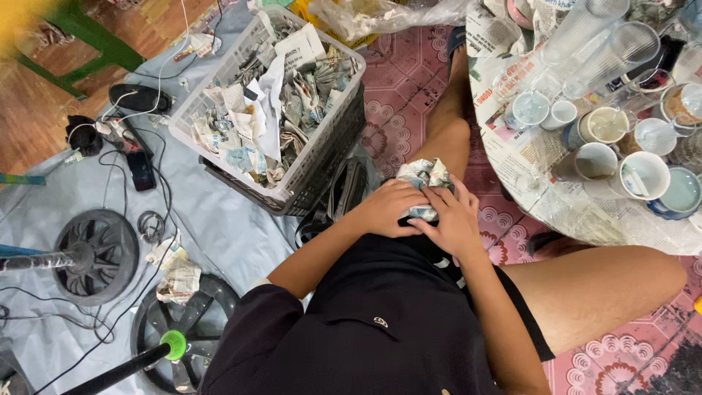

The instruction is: The person sits on the floor and wraps small ceramic cups and bowls with newspaper. They pick up each item, fold a sheet of newspaper around it, and place the wrapped item into a nearby basket.

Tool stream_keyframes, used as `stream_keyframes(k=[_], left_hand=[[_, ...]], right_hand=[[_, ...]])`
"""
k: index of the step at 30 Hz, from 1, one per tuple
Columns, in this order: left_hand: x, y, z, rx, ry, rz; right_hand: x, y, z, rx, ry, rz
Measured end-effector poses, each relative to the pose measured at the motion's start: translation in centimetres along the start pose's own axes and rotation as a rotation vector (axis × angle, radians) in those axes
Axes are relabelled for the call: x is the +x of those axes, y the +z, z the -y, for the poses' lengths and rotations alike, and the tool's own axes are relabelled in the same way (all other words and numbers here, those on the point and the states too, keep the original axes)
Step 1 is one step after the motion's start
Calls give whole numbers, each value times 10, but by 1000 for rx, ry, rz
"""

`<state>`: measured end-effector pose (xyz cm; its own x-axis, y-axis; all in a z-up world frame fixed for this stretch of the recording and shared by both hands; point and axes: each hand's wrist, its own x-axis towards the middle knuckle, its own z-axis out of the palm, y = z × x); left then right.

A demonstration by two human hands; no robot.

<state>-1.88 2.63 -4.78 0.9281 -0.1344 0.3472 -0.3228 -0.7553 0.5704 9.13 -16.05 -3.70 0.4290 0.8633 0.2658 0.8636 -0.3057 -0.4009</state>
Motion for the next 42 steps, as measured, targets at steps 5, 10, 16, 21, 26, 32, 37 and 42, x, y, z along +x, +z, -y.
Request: stream_keyframes(k=[5, 10, 16, 21, 26, 32, 37, 42], left_hand=[[-15, -17, 13, -13, 40, 62], [-19, -8, 39, 9, 101, -1], [-18, 4, 43, 125, 183, -109], [-7, 5, 34, -8, 159, -181], [-2, 8, 24, -175, 35, -212], [3, 17, 13, -88, -249, -174], [6, 32, 17, 3, -285, -189], [11, 35, 29, 55, -257, 15]], right_hand=[[0, -8, -5, 98, -23, 23], [5, -11, -2, 101, -47, 37], [3, -2, -3, 57, -43, -12], [0, 4, -8, 73, -22, -14], [-4, 10, -11, 93, -41, -18], [-6, 25, -10, 40, 2, -49], [-4, 35, -5, 10, 47, -109], [-4, 23, -10, 54, -6, 16]])
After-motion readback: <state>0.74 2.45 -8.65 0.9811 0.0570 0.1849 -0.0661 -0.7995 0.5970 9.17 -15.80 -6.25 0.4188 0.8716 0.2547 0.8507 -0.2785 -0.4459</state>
